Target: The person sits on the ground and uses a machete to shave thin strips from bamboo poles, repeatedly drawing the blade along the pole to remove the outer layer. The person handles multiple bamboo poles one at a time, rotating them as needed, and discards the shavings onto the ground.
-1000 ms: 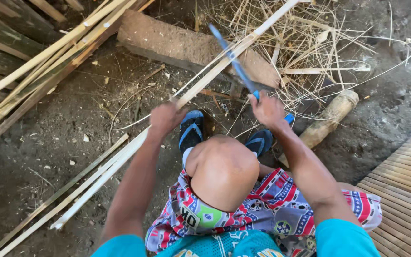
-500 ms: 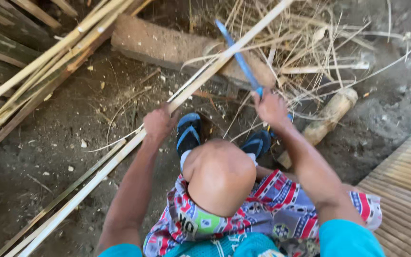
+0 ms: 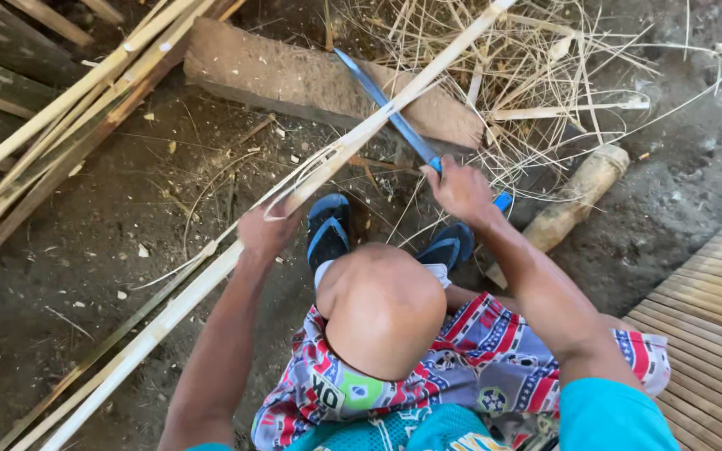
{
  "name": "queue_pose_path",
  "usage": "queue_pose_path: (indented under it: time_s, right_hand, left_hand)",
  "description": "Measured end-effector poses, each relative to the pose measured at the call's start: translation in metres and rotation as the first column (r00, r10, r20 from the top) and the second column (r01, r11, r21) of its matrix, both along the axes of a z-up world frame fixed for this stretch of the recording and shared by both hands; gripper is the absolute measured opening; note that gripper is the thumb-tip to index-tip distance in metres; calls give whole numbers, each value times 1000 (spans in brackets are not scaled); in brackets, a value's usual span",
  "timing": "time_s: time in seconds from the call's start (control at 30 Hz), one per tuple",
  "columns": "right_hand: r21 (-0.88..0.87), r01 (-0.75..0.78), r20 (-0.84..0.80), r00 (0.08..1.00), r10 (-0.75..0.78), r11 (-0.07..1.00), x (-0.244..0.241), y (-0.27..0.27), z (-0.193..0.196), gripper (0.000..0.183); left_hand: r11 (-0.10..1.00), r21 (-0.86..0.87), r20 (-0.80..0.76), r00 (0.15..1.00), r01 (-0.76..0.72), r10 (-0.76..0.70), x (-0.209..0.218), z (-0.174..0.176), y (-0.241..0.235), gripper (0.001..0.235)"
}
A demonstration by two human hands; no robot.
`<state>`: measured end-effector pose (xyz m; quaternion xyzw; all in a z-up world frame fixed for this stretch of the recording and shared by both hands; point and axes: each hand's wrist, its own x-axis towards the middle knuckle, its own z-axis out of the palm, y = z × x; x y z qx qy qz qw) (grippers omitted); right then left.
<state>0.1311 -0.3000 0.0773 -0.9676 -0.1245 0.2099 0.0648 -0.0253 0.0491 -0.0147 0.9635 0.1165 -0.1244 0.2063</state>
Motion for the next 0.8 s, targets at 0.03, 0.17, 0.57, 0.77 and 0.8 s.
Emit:
queue_pose_path:
  time_s: [0.03, 0.17, 0.57, 0.77, 0.8]
  right_hand:
    - [39, 11, 13, 1000, -12, 999, -6, 6, -3, 53]
    - [-19, -155, -147, 978, 150, 988, -12, 15, -12, 56]
    - [-7, -24, -105, 994, 24, 1000, -17, 1, -2, 52]
    - [-113, -27, -116, 993, 14, 993, 10, -27, -6, 57]
    - [-79, 32, -77, 996, -38, 996, 7, -37, -1, 56]
  left_hand:
    - [999, -55, 164, 986, 4, 5, 14, -3, -10, 48]
    - [997, 51, -30, 997, 65, -64, 62, -12, -43, 53]
    - [998, 6, 78, 995, 69, -69, 44, -12, -43, 45]
    - [996, -85, -9, 999, -33, 32, -8, -24, -24, 40]
    - [997, -65, 24, 999, -35, 36, -25, -21, -23, 40]
